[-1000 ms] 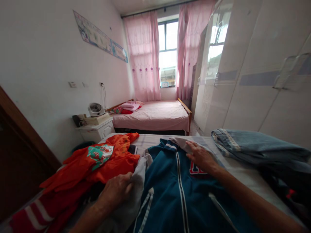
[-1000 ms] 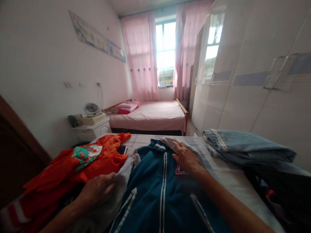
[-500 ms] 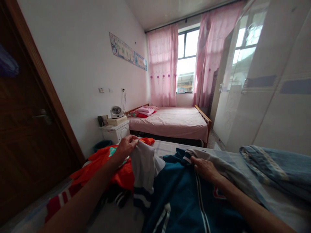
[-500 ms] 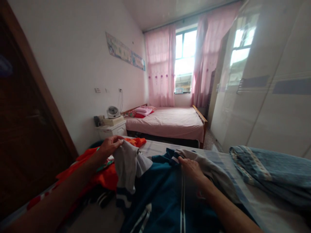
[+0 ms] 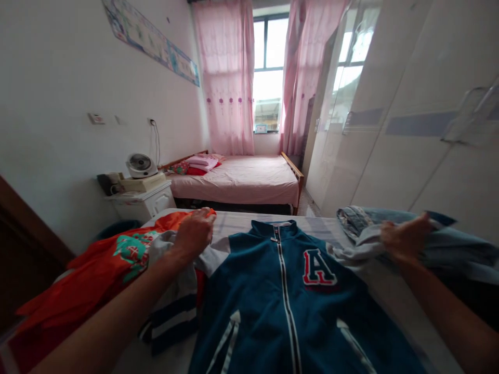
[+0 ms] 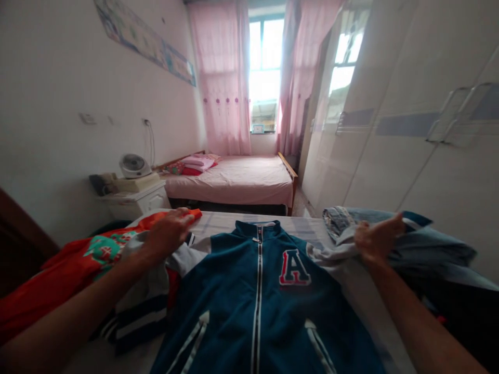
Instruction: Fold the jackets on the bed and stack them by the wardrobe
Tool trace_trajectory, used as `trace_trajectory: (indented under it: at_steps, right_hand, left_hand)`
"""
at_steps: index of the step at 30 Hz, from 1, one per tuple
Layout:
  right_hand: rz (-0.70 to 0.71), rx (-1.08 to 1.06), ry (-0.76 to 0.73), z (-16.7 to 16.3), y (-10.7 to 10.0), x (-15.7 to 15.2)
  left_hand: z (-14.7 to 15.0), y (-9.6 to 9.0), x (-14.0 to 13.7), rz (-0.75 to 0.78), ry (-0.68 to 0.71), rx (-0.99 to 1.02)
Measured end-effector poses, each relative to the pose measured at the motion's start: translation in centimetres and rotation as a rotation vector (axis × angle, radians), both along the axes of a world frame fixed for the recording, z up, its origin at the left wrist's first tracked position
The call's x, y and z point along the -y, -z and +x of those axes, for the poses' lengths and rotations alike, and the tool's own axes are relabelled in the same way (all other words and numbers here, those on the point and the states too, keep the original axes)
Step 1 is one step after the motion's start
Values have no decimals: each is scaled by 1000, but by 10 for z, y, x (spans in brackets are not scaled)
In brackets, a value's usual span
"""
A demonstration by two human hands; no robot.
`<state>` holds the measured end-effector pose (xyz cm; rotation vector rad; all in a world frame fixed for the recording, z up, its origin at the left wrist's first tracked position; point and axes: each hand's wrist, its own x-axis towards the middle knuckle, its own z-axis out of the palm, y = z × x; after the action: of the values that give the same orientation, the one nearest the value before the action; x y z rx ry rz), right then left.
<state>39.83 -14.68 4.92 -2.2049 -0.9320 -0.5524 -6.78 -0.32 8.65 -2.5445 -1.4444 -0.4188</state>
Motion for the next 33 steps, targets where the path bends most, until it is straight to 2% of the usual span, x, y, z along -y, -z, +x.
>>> trace_trajectory:
  at_steps: [2, 4, 6, 10, 13, 17, 20, 23, 26, 28, 30, 33]
  right_hand:
    - [-134, -8, -72, -12, 16, -7]
    - [-330, -21, -271, -28, 34, -21]
    - [-443, -27, -410, -42, 50, -37]
    - [-554, -25, -444, -61, 69, -56]
    - [-594, -26, -450, -65, 64, -59]
    - [-539, -29, -459, -56, 35, -61]
    - [-419, -13, -355, -45, 9, -69]
    - [-340, -4, -246, -43, -1, -80]
    - [-314, 4, -196, -52, 8, -86]
    - [-315, 23, -219, -61, 19, -84]
    - [-321, 53, -275, -68, 30, -71]
    - [-299, 109, -415, -75, 40, -29]
  left_hand:
    - [25, 16, -4, -87, 50, -40]
    - [42, 36, -10, -175, 46, -77]
    - [51, 55, -17, -246, 10, -106]
    - [58, 77, -27, -296, -74, -124]
    - [62, 74, -31, -293, -96, -110]
    - [66, 47, -39, -203, -88, -37]
    - [70, 22, -51, -84, -81, 36]
    - [78, 10, -62, -9, -101, 82]
    - [90, 16, -66, 7, -117, 93]
    - [97, 26, -60, -8, -94, 87]
    - [97, 37, -44, -35, -27, 81]
    - [76, 50, 0, -96, 142, 66]
